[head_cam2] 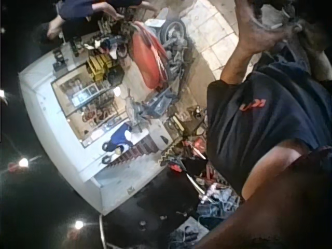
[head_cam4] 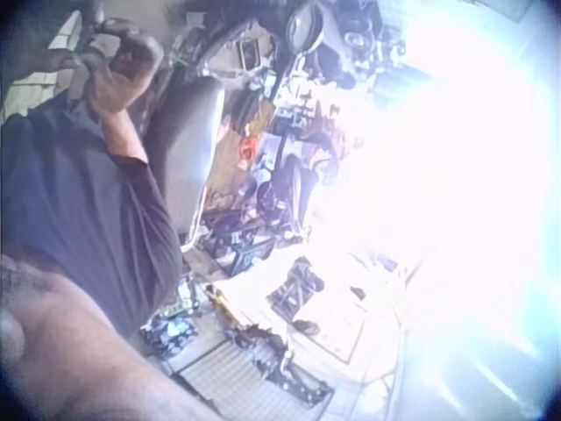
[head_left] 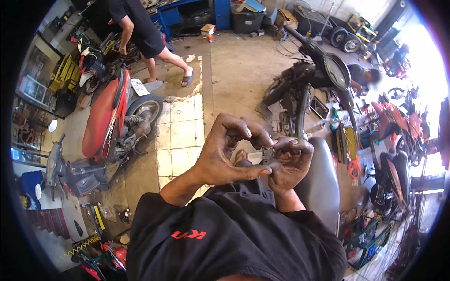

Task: The person holds a small black mechanical component, applies glue from a tube to its internal surface, and fits a small metal pin and spring into the component by hand.

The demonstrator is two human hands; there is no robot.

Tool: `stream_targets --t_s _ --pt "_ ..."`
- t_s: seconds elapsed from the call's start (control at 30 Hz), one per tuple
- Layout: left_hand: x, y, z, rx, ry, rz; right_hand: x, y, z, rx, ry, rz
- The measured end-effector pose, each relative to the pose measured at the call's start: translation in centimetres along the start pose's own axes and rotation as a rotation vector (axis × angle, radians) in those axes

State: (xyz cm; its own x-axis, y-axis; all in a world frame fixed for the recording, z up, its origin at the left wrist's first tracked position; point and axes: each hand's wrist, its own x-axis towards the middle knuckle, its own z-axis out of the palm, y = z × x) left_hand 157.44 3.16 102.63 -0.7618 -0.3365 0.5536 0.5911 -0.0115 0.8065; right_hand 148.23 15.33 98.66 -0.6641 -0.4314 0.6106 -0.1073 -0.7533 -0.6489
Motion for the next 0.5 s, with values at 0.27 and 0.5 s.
stream_targets --t_s 0.27,0.5 --pt "12.0 -6.2 -10.6 0.078 0.011 0.026 13.0 13.5 -1.7 0.011 -0.123 -0.041" --pt "21.3 -11.7 -20.9 0.233 0.122 0.117 23.6 25.5 -1.8 0.050 -0.154 0.054"
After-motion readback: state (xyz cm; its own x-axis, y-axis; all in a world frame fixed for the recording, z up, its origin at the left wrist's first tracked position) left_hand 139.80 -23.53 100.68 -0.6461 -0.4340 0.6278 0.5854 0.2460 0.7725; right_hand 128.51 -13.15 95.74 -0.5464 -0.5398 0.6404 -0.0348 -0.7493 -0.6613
